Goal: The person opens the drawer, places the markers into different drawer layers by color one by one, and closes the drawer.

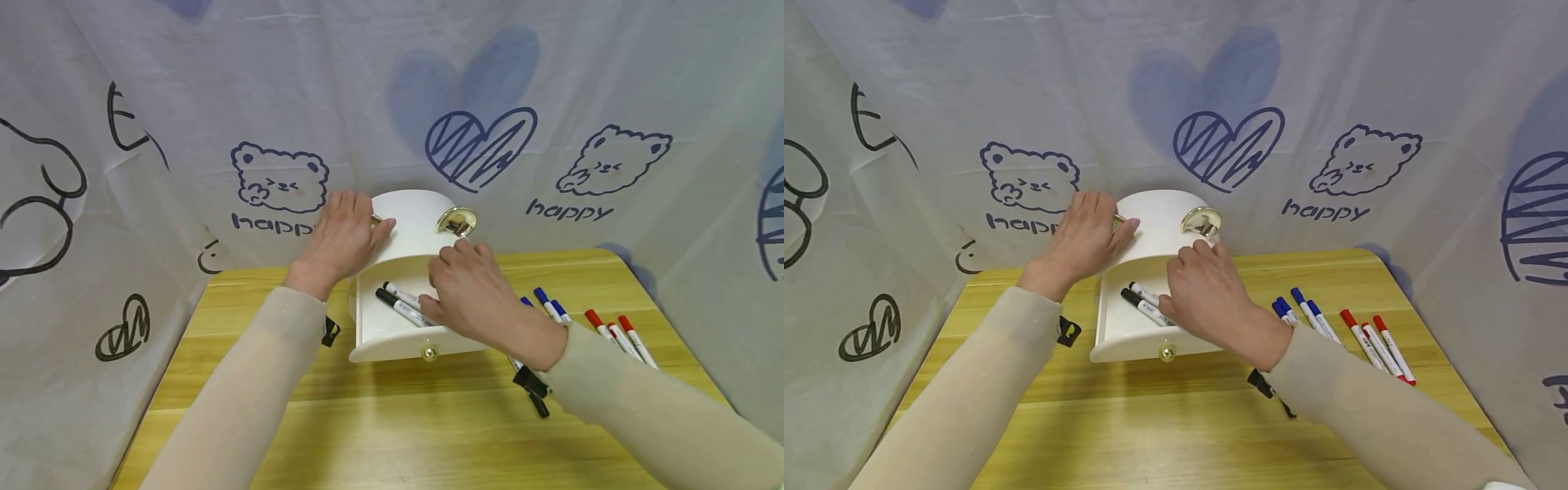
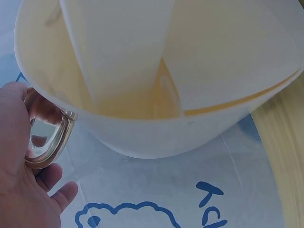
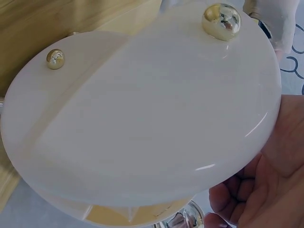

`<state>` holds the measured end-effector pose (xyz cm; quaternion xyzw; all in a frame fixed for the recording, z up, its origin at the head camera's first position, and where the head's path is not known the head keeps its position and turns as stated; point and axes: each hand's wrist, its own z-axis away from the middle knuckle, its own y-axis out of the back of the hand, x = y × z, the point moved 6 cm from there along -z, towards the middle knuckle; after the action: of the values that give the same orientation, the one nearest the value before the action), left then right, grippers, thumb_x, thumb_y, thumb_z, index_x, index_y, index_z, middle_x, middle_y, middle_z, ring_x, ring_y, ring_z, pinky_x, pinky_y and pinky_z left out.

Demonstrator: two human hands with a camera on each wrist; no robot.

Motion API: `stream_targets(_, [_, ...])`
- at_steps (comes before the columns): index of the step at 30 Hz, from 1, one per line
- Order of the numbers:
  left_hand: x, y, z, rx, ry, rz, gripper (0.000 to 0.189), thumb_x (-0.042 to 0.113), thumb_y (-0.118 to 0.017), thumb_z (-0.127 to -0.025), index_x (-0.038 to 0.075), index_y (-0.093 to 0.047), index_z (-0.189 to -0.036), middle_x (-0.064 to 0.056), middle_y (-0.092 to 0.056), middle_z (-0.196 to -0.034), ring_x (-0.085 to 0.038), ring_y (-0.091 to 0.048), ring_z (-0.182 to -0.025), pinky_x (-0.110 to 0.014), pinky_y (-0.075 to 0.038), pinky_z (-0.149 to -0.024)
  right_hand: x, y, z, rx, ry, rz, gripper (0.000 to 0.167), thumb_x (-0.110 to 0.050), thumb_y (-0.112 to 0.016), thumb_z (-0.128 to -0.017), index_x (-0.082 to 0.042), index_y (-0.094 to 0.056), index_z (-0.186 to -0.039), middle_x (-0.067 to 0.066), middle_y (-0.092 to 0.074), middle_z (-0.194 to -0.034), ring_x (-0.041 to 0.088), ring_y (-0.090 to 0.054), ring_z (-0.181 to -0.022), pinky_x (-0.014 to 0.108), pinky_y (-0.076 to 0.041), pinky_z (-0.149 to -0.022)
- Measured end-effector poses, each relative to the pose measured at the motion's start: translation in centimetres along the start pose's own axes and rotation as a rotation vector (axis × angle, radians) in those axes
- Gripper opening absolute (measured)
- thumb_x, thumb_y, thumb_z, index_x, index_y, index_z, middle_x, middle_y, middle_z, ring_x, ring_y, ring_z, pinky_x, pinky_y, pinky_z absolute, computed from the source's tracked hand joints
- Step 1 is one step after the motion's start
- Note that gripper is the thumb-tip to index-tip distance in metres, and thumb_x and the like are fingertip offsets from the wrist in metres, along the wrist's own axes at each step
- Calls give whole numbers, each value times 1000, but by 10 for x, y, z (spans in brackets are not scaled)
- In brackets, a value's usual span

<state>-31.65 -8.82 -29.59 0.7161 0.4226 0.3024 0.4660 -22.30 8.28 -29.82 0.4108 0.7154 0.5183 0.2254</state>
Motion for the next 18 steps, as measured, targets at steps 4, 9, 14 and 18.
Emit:
stream_targets(4, [0,0,0,5,-3,-1,42,44,-48,-111,4,-45,-100,-13,-43,-96,-32,-39,-98,-46,-33,-98,0,2,3,57,17,0,36,-39,-82,-88,-7,-66,-88,4,-55,-80,28,-48,-79,39,-33,-72])
stream_targets(9, [0,0,0,4,5,14,41,43,-49,-111,4,-44,-99,-13,-43,-96,-32,-39,-99,-46,-34,-96,0,3,6,153,39,4,40,-40,-82,-88,-5,-63,-94,6,-52,-81,29,-47,-78,39,-32,-70])
stream_targets(14, [0,0,1,4,8,23,41,44,-49,-111,5,-44,-99,-13,-43,-97,-32,-39,-99,-46,-34,-95,0,5,10,241,27,12,43,-43,-81,-89,-5,-62,-100,8,-55,-86,31,-47,-79,43,-35,-72])
stream_targets(18, [0,0,0,-1,13,28,41,44,-49,-111,5,-44,-99,-12,-42,-97,-32,-38,-98,-45,-33,-94,1,6,14,322,13,5,47,-43,-82,-87,-4,-61,-102,10,-55,-88,33,-47,-81,44,-36,-73])
